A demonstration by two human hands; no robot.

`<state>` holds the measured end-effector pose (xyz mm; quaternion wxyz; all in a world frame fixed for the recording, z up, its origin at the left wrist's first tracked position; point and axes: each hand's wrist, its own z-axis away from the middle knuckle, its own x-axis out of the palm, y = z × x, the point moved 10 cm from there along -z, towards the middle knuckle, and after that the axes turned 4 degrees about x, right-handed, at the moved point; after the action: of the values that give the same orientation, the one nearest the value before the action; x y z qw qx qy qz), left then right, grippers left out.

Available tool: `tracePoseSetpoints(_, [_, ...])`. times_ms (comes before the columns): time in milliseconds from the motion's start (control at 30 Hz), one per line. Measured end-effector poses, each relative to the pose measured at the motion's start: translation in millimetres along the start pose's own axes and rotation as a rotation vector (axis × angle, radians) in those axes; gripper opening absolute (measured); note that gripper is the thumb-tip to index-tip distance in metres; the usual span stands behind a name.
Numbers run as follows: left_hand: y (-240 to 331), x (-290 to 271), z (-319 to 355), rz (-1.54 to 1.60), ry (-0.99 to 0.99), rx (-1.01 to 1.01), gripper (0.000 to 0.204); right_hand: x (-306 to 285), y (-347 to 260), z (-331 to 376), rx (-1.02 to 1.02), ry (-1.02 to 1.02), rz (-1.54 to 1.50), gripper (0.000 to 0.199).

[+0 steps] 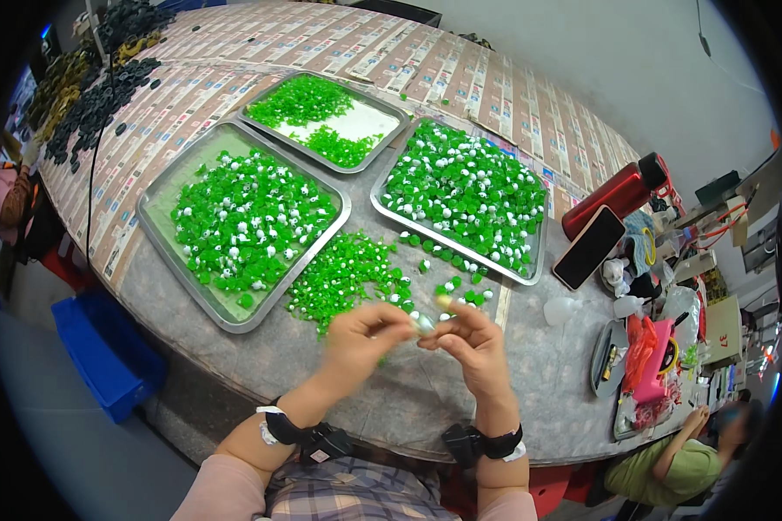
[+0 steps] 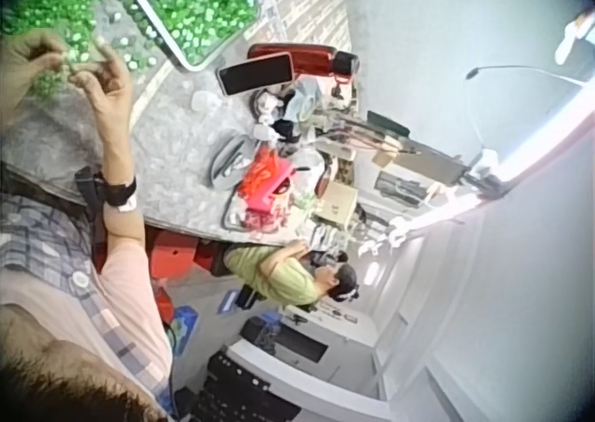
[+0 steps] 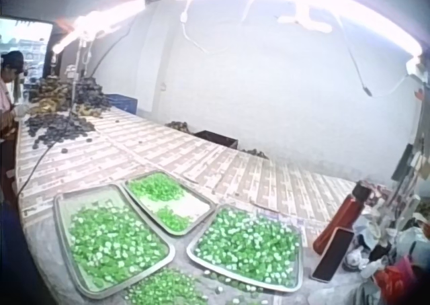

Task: The person sits at a table and repeatedly picks up small green plastic pieces. They apply a small amount of liquid from a white squeeze bottle onto the pieces and then attach small white components to them. The person places the assembled units onto metal trays on the table.

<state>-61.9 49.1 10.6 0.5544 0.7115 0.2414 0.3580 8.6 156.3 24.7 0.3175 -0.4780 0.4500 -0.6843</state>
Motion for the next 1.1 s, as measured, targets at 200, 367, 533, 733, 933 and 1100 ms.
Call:
tracePoseSetpoints(200, [-16, -67, -13, 1.083, 0.452, -0.038, 0.026, -8, -14, -6, -0.204, 0.153, 0.919, 0.012])
tracePoseSetpoints(367, [-13, -37, -9, 0.766, 0.263, -0.117, 0.025, 15, 6, -9, -0.282, 0.013, 1.32, 0.01])
tracePoseSetpoints(533, [-14, -18, -6, 0.479, 0.13, -0.191, 0.017, 18, 9, -8, -0.34, 0.003, 1.443, 0.012])
tracePoseSetpoints(733, [-6, 10, -1, -0.02, -0.106, -0.071, 0.014, 0, -31, 9, -0.343, 0.179, 1.031, 0.016])
tracePoseSetpoints(933, [4, 23, 1, -0.127, -0.15, 0.079, 0.017, 15, -39, 22, -0.396, 0.172, 0.982, 0.018])
tracePoseSetpoints(1100, [-13, 21, 3, 0.122, -0.114, -0.124, 0.014, -17, -11, 16, -0.156, 0.208, 0.419, 0.017])
